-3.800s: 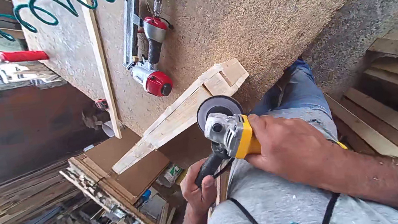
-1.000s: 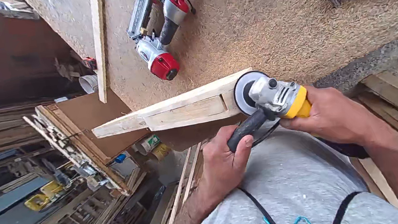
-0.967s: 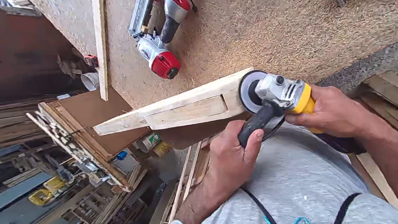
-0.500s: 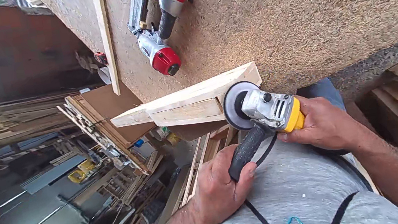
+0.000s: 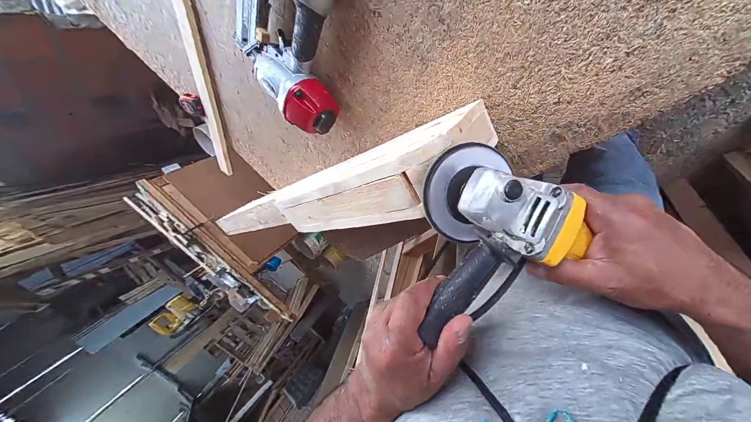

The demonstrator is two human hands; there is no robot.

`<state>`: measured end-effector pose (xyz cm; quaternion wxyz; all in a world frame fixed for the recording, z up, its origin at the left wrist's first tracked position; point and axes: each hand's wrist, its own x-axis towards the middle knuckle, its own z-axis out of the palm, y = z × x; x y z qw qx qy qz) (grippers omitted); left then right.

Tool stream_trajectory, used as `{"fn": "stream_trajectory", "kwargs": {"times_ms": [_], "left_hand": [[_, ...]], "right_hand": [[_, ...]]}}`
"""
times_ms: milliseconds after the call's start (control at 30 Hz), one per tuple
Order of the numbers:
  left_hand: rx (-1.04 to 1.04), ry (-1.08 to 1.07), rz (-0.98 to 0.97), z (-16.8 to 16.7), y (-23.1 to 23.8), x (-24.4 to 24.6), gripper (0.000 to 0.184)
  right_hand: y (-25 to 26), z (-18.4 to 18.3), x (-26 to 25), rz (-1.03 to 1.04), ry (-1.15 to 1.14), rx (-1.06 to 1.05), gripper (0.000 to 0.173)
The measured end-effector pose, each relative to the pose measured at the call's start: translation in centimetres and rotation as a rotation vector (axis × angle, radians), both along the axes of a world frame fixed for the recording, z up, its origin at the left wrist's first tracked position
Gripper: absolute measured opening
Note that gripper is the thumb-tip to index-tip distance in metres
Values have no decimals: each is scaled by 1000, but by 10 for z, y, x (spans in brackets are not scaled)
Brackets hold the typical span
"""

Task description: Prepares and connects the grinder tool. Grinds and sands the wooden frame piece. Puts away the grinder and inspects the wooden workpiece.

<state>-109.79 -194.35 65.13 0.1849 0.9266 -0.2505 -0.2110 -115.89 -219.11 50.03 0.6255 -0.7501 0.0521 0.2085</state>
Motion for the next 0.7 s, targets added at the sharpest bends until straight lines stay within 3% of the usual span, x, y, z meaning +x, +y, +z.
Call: {"fn": "stream_trajectory", "kwargs": {"times_ms": [133,267,367,567,700], "left_hand": [[-5,-1,46,-8,4,-2,50],[80,42,48,-37,-39,15,46],[132,82,9,-54,-51,20,44],[-18,23,-57,-5,3,3,51],[-29,18,-8,-3,28,-7,52]], "right_hand": [[7,-6,1,19,17,-12,69],[-7,-52,-8,-80,158,173,63],[-17,-66,-18,-120,214,155,66],[-1,6,-11,-26,23,-56,70],[14,16,-7,38,-23,-118,71]]}}
